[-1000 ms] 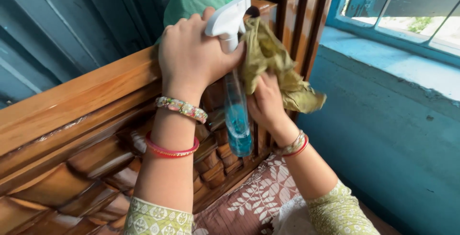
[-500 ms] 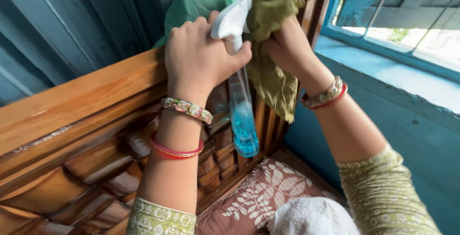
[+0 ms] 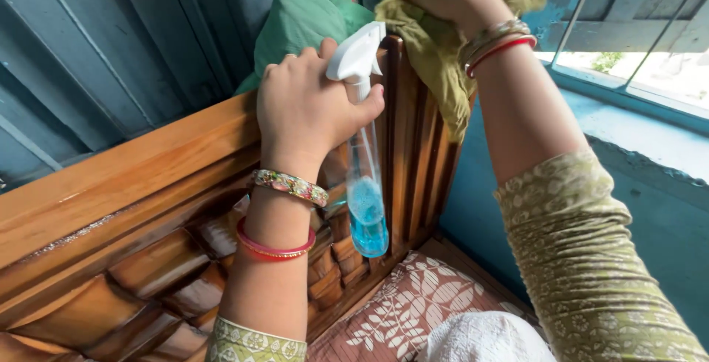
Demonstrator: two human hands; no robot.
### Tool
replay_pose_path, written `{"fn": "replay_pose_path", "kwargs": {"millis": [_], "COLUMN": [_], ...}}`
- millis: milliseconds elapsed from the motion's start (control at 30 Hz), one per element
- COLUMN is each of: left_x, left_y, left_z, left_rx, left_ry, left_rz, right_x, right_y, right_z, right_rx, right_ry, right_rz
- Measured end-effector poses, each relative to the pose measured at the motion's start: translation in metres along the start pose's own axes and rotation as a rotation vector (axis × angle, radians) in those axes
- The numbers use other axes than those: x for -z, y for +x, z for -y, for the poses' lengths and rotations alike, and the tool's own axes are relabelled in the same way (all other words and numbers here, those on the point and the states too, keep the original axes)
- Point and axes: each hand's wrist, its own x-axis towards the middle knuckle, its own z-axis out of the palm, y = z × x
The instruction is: Cleaning a wooden headboard with a spray bottle and a cloth.
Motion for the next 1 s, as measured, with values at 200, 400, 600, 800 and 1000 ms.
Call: {"fn": "replay_pose_path", "kwargs": {"millis": [200,400,600,800,1000], "left_x": [-0.002,-0.003,-0.001,-0.002,0.000], "left_y": [0.000,0.000,0.000,-0.001,-0.001], "left_z": [0.004,0.002,0.003,0.004,0.001], "left_rx": [-0.015,-0.003,-0.001,-0.014,-0.006], "left_ry": [-0.016,-0.010,-0.039,-0.045,-0.014], "left_rz": [-0.024,-0.026,-0.048,-0.053,-0.044], "right_x": [0.003,0.046,0.047,0.000,-0.015], "right_y": [-0.003,-0.029,-0.033,-0.021,-0.021], "right_z": [0.018,0.038,0.053,0.019,0.010], "right_rx": [-0.286,-0.291,-0.013,0.240,0.437], "right_ry": [0.238,0.148,-0.124,-0.180,-0.089], "right_rz": [0.408,0.483,0.457,0.392,0.085]}}
